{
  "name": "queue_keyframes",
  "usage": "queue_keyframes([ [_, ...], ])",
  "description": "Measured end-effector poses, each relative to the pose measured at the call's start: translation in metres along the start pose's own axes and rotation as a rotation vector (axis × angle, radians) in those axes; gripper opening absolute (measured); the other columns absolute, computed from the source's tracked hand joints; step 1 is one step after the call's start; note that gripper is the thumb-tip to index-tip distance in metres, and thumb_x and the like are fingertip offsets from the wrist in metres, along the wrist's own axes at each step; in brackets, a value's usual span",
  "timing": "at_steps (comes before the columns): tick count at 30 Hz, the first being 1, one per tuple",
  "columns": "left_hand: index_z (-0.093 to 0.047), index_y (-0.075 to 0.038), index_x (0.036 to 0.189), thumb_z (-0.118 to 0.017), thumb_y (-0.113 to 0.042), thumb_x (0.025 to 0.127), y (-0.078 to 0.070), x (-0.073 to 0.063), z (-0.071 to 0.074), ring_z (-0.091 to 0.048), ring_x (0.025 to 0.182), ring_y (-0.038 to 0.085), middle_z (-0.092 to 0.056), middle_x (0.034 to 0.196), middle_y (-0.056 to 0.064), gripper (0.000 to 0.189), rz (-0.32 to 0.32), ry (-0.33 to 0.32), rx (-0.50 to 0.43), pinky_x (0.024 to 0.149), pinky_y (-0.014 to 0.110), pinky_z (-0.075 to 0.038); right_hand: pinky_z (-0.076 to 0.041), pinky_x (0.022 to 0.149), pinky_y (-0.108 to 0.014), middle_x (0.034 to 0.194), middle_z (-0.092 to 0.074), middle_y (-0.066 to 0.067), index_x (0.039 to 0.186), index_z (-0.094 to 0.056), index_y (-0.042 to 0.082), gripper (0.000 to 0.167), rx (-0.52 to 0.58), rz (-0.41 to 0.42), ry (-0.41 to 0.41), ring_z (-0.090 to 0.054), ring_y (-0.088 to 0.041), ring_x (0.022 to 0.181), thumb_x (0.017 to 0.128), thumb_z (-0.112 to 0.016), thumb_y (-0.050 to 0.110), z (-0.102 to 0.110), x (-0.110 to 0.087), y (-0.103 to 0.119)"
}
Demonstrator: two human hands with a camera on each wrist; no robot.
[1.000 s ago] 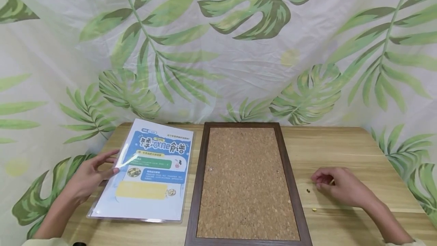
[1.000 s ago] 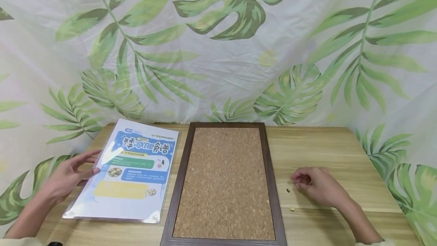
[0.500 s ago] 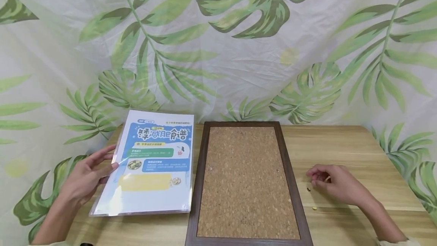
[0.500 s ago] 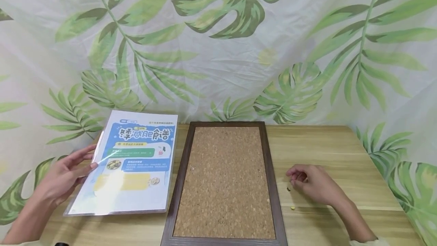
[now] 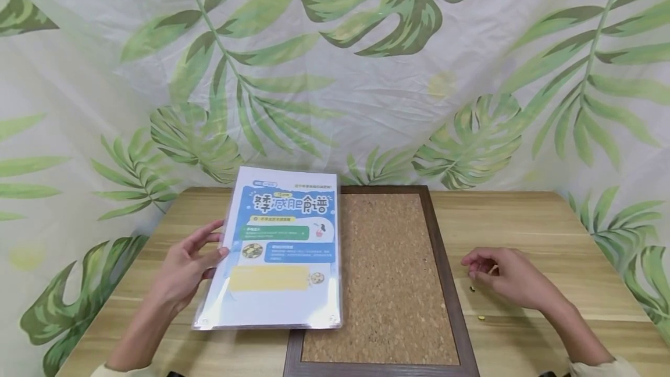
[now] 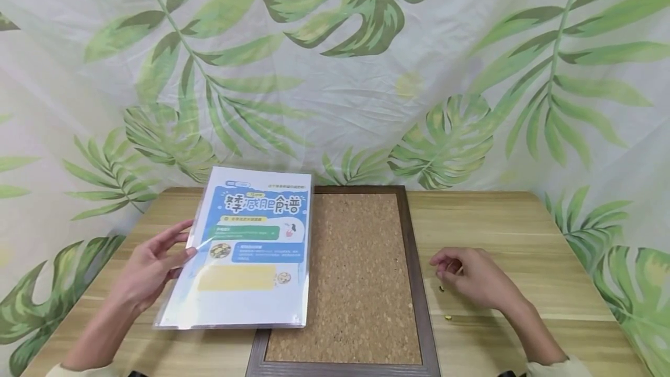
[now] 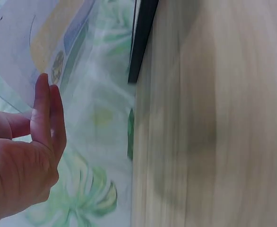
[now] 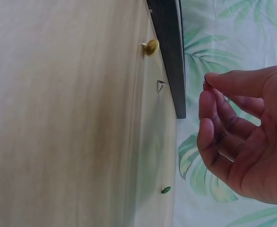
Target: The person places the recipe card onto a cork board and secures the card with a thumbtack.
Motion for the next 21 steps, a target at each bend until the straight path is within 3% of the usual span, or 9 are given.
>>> queue_keyframes([
  [6, -0.034, -0.008, 0.168, -0.063, -0.001, 0.106, -0.004, 0.001, -0.032, -0.076, 0.091, 0.008, -0.052, 0.135, 0.009, 0.069, 0.022, 0.004, 0.063, 0.076, 0.031, -0.066, -0.057, 0.070, -0.025, 0.086, -0.072, 0.005, 0.107, -0.078, 0.008, 0.011, 0.033, 0.019, 0.009, -0.063, 0.001, 0.080, 0.097, -0.075, 0.005, -0.002, 0.005, 0.005],
  [21, -0.041, -0.010, 0.165, -0.059, 0.005, 0.104, 0.002, 0.009, -0.093, -0.076, 0.098, 0.021, -0.050, 0.140, 0.023, 0.065, 0.053, 0.050, 0.006, 0.076, 0.034, -0.066, -0.057, 0.071, -0.025, 0.088, -0.071, 0.006, 0.108, -0.078, 0.012, 0.012, 0.022, 0.049, 0.021, -0.062, 0.000, 0.081, 0.099, -0.073, 0.005, -0.009, 0.023, 0.025],
])
Point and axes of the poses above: each hand's wrist, its own x-axis towards the middle knuckle, its own z-axis out of the back of the hand, y = z × x, the point moved 3 cm from there along x, towards the middle knuckle
